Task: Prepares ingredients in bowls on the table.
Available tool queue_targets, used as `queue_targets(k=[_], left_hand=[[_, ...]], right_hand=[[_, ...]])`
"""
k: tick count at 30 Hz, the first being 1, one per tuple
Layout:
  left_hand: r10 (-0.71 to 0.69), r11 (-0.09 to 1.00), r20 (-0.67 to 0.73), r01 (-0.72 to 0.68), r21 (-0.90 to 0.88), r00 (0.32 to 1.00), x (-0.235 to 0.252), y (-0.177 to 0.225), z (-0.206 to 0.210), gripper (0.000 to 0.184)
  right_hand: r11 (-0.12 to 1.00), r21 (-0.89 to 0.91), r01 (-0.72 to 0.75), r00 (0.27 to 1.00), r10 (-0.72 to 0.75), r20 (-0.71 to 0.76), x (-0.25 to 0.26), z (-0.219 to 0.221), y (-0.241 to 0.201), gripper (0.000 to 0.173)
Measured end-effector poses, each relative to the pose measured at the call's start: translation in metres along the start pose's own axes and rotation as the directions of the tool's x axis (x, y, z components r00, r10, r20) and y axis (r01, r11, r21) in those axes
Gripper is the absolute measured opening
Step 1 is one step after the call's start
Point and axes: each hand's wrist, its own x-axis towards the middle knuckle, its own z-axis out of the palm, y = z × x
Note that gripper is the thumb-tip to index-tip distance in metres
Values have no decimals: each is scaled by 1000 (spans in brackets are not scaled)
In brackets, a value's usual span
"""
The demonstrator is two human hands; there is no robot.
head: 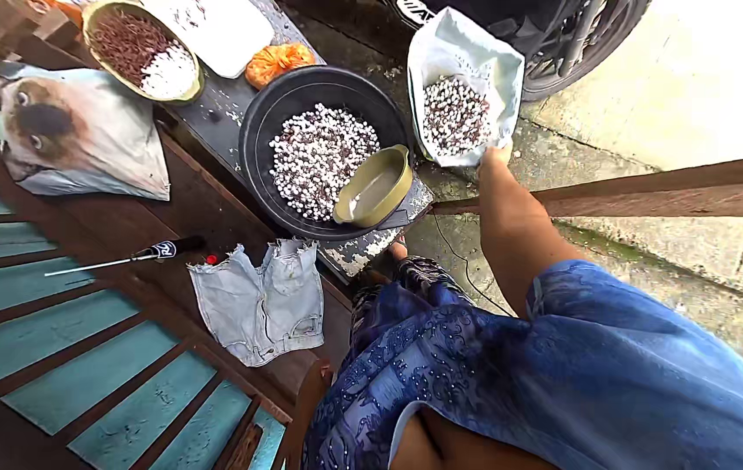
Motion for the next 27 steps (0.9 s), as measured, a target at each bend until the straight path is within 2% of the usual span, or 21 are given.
queue_targets(k=[3,6,8,10,13,15,16,18,22,25,27], left_hand=[[-28,999,47,30,-35,999,-2,-2,9,37],[-62,996,104,68,-49,993,-2,-11,16,39],[-95,995,130,100,-30,987,-7,-6,12,40],[-102,993,118,108,-47,988,-10,-1,10,40],[-45,996,82,50,-68,996,-1,-8,16,39],[2,998,47,1,-66,999,16,-31,33,39],[-26,996,77,33,-78,997,18,-31,32,39],[-71,991,100,82,-108,992,16,-21,25,39],[-22,993,42,26,-111,999,21,-33,28,38],[-23,994,31,27,-105,999,31,-53,41,39],[-32,992,24,35,-125,999,23,-42,37,38]], right_hand=[[984,-142,-110,992,118,54,-6,10,53,68],[969,-217,-116,990,130,52,3,24,81,68],[944,-300,-137,988,151,23,14,25,85,60],[956,-214,-201,974,219,60,26,20,85,52],[950,38,-309,939,299,171,40,20,72,41],[951,179,-252,954,213,210,46,18,43,42],[962,204,-184,969,143,199,50,18,25,40],[976,212,-39,987,4,162,54,20,-16,35],[964,240,119,977,-156,142,58,19,-73,41],[932,321,168,970,-214,114,58,16,-79,38],[908,383,168,972,-219,91,60,13,-60,38]])
